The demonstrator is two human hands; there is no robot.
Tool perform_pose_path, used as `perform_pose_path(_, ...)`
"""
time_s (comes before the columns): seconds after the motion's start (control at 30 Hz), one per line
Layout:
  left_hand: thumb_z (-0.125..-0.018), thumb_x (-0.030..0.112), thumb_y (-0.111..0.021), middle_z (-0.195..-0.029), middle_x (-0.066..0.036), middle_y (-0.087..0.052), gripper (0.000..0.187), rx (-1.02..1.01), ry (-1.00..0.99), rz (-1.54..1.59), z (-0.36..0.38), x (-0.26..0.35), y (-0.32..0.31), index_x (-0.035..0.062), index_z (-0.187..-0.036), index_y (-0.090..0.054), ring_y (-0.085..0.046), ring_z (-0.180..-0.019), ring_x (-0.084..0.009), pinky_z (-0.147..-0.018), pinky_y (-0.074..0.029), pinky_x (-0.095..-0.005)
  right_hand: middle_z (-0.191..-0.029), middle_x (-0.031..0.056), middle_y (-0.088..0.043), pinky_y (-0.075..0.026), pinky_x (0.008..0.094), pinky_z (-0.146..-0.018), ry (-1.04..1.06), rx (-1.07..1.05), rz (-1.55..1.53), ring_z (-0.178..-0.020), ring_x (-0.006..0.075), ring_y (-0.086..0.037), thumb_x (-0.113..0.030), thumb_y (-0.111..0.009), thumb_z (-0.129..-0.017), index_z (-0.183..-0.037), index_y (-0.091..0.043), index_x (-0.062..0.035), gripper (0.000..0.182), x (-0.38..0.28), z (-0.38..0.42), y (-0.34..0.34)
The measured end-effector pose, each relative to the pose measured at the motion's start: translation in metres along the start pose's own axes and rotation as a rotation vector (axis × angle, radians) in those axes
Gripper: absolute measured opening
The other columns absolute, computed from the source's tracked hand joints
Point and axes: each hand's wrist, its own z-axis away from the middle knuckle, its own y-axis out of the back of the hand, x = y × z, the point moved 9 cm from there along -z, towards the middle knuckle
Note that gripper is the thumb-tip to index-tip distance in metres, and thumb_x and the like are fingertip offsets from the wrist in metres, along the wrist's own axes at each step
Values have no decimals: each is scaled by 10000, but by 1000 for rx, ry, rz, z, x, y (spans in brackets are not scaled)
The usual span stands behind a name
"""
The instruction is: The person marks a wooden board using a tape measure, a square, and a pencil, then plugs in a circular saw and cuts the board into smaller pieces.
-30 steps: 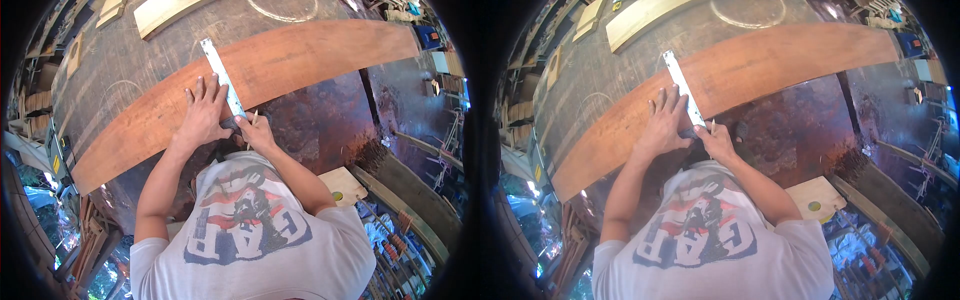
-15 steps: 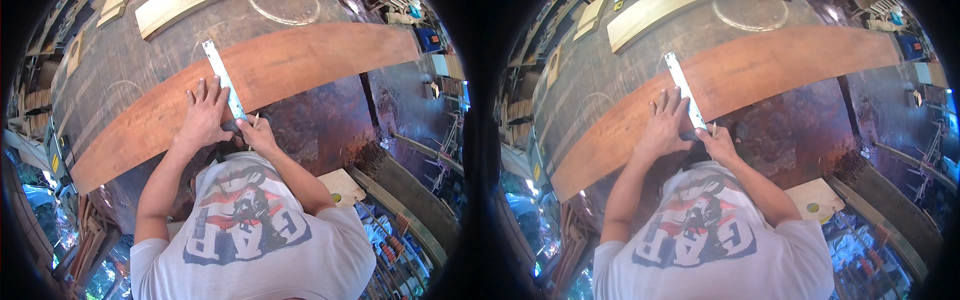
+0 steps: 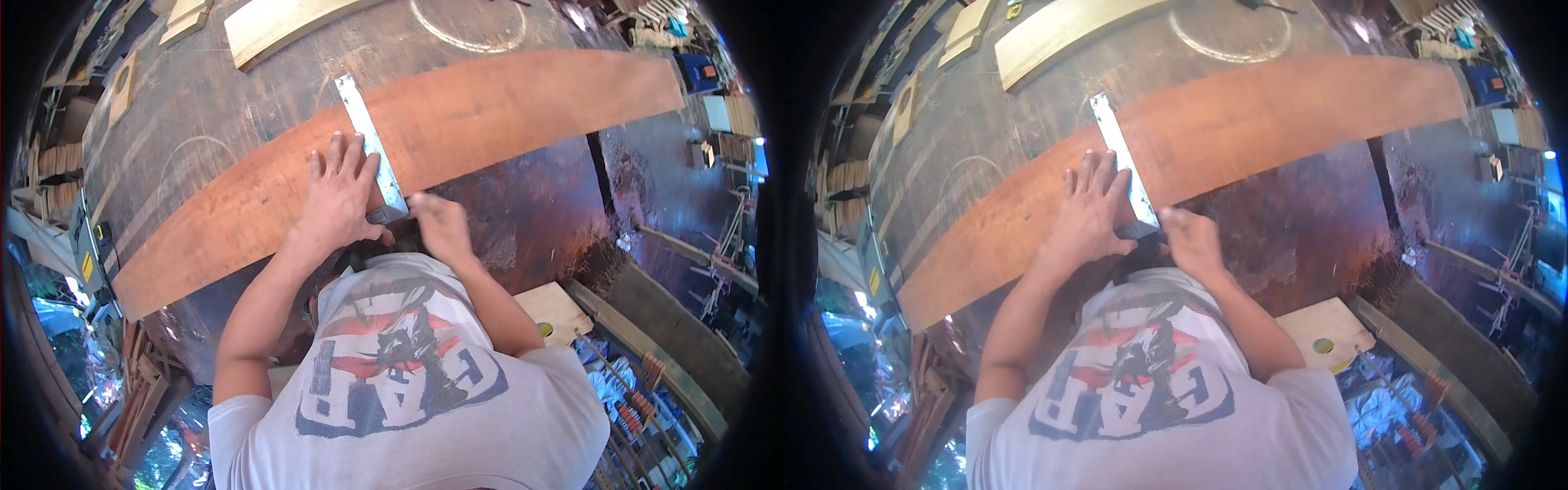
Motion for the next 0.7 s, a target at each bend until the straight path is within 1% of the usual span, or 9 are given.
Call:
perform_pose_path(0.03, -567, 401, -962, -1641, -237, -287, 1149, 1, -3, 9, 0, 0, 3, 45, -1518, -424, -214, -1542, -491, -1200, -268, -690, -705, 24, -617, -487, 343, -680, 89, 108, 34, -681, 160, -577, -367, -586, -1074, -1030, -744, 39, 438, -15, -2, 20)
perform_pose_path(0.1, -554, 399, -971, -1641, -239, -285, 1149, 6, -13, 32, -1, 0, 3, 40, -1505, -435, -207, -1546, -485, -1217, -251, -672, -728, 59, -647, -494, 339, -688, 241, 183, 255, -708, 174, -609, -320, -566, -1078, -1009, -743, 31, 400, -72, -2, 70)
perform_pose_path(0.17, -544, 396, -979, -1642, -241, -281, 1140, 15, -49, 46, -4, -3, 0, 35, -1487, -448, -200, -1549, -483, -1230, -238, -657, -770, 84, -676, -501, 349, -687, 247, 151, 15, -709, 187, -609, -254, -595, -1055, -994, -744, 23, 321, -90, -6, 100)
perform_pose_path(0.27, -534, 401, -982, -1644, -250, -278, 1125, -12, -53, 15, -7, -4, 1, 28, -1462, -465, -213, -1546, -481, -1239, -234, -640, -802, 51, -691, -488, 304, -633, 344, 118, 81, -715, 141, -609, -343, -443, -1132, -1096, -738, 22, 471, -123, -28, 83)
perform_pose_path(0.33, -534, 415, -980, -1641, -258, -284, 1121, 0, -66, 24, -6, -4, 2, 24, -1452, -470, -233, -1539, -483, -1241, -231, -637, -825, 85, -717, -518, 313, -665, 566, 123, 154, -743, 134, -646, -282, -549, -1092, -1129, -733, 22, 357, -145, -56, 37)
perform_pose_path(0.4, -533, 429, -977, -1636, -264, -294, 1121, 14, -72, 20, -5, -4, 3, 20, -1446, -473, -254, -1531, -484, -1242, -231, -634, -1012, 208, -758, -555, 388, -835, 462, 25, 285, -941, 308, -739, -224, -651, -998, -1161, -730, 32, 314, -139, -85, 0)
perform_pose_path(0.5, -532, 453, -973, -1627, -271, -308, 1128, 40, -73, -3, -7, -3, 4, 14, -1443, -473, -279, -1521, -482, -1241, -233, -631, -1039, 235, -744, -557, 422, -856, 590, -7, 311, -971, 381, -723, -220, -640, -993, -1149, -734, 24, 304, -143, -102, -25)
perform_pose_path(0.6, -524, 471, -972, -1623, -278, -311, 1140, 49, -78, -10, -6, -4, 2, 9, -1439, -473, -285, -1519, -481, -1239, -234, -632, -1031, 237, -737, -553, 428, -843, 618, -44, 382, -966, 384, -717, -209, -632, -988, -1134, -736, 20, 291, -145, -106, -34)
perform_pose_path(0.7, -512, 481, -973, -1621, -285, -310, 1157, 71, -81, 18, -4, -5, -1, 2, -1436, -470, -285, -1517, -486, -1239, -233, -633, -968, 224, -728, -544, 447, -802, 627, -103, 370, -888, 395, -703, -184, -632, -971, -1047, -735, 19, 239, -157, -94, -32)
